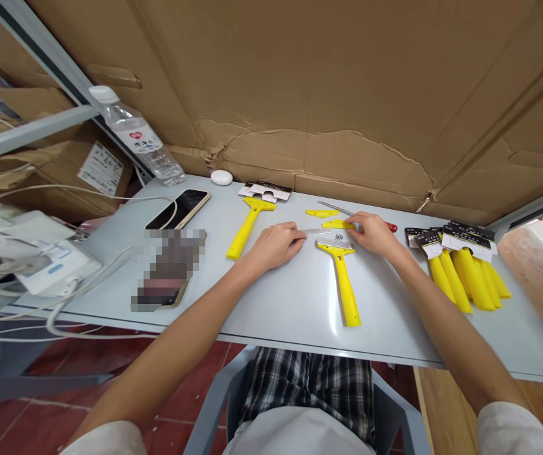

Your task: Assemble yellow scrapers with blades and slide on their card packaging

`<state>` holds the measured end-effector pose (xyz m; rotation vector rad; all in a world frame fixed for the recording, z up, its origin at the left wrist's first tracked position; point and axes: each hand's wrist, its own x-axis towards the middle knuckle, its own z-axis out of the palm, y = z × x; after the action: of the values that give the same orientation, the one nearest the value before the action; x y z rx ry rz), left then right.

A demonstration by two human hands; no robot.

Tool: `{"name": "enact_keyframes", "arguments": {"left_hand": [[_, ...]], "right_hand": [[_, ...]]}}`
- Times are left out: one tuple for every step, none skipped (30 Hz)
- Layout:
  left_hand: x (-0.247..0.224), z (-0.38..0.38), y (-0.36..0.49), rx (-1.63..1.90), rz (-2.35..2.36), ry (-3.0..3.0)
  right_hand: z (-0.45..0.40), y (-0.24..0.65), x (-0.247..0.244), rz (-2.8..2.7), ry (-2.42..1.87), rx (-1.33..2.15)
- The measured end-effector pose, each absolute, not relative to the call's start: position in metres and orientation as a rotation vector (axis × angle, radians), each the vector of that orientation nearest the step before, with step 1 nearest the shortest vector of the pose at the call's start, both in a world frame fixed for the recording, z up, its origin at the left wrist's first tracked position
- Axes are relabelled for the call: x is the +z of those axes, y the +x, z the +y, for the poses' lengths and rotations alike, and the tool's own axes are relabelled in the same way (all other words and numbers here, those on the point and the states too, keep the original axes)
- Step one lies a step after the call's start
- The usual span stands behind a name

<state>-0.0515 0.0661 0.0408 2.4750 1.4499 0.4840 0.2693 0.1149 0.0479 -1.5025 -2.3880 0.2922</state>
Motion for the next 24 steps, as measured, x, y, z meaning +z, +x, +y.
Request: {"name": "enact_keyframes", "arguments": {"left_hand": [[0.041, 0.066, -0.051, 0.484, 1.453, 2.471], [0.042, 0.066, -0.051, 0.485, 1.454, 2.469], [0.042, 0.066, -0.051, 0.486, 1.451, 2.467], [0.042, 0.066, -0.051, 0.488, 1.448, 2.466], [0.042, 0.066, -0.051, 0.49, 1.444, 2.465], [0.042, 0.066, -0.051, 0.493, 1.44, 2.464], [0.042, 0.066, -0.051, 0.496, 1.439, 2.464], [0.042, 0.066, -0.051, 0.503, 1.439, 2.462], [0.042, 0.066, -0.051, 0.512, 1.442, 2.46], [0.043, 0.066, -0.051, 0.524, 1.444, 2.459], [0.042, 0.066, -0.051, 0.54, 1.444, 2.458], [0.042, 0.066, -0.051, 0.564, 1.445, 2.457], [0.042, 0.067, -0.051, 0.596, 1.444, 2.454], [0.042, 0.067, -0.051, 0.637, 1.442, 2.451], [0.041, 0.067, -0.052, 0.688, 1.435, 2.448], [0.041, 0.067, -0.052, 0.75, 1.425, 2.443], [0.04, 0.066, -0.052, 0.819, 1.41, 2.438], [0.04, 0.066, -0.053, 0.89, 1.387, 2.432], [0.04, 0.066, -0.053, 0.958, 1.359, 2.425], [0.039, 0.066, -0.052, 1.017, 1.328, 2.418], [0.039, 0.065, -0.052, 1.06, 1.297, 2.414], [0.039, 0.065, -0.051, 1.085, 1.266, 2.418], [0.038, 0.065, -0.051, 1.094, 1.233, 2.43], [0.037, 0.065, -0.049, 1.093, 1.204, 2.448]], "right_hand": [[0.116, 0.269, 0.048, -2.393, -1.514, 0.276], [0.116, 0.268, 0.048, -2.398, -1.525, 0.258], [0.117, 0.268, 0.048, -2.402, -1.536, 0.241], [0.117, 0.268, 0.048, -2.406, -1.542, 0.226], [0.117, 0.267, 0.048, -2.412, -1.544, 0.212], [0.117, 0.267, 0.049, -2.42, -1.539, 0.199], [0.117, 0.267, 0.048, -2.43, -1.531, 0.186], [0.116, 0.267, 0.048, -2.439, -1.521, 0.173], [0.116, 0.267, 0.048, -2.445, -1.511, 0.157], [0.115, 0.266, 0.047, -2.447, -1.504, 0.139], [0.114, 0.266, 0.046, -2.443, -1.498, 0.121], [0.113, 0.266, 0.046, -2.431, -1.494, 0.104], [0.112, 0.265, 0.045, -2.415, -1.49, 0.09], [0.111, 0.265, 0.046, -2.398, -1.486, 0.078], [0.11, 0.264, 0.047, -2.381, -1.473, 0.074], [0.109, 0.263, 0.048, -2.363, -1.446, 0.08], [0.107, 0.262, 0.05, -2.345, -1.407, 0.097], [0.104, 0.261, 0.052, -2.33, -1.358, 0.123], [0.101, 0.259, 0.054, -2.316, -1.306, 0.155], [0.098, 0.257, 0.057, -2.307, -1.256, 0.187], [0.094, 0.255, 0.059, -2.304, -1.215, 0.216], [0.09, 0.252, 0.06, -2.305, -1.185, 0.239], [0.085, 0.251, 0.062, -2.306, -1.161, 0.263], [0.081, 0.249, 0.063, -2.303, -1.144, 0.29]]}}
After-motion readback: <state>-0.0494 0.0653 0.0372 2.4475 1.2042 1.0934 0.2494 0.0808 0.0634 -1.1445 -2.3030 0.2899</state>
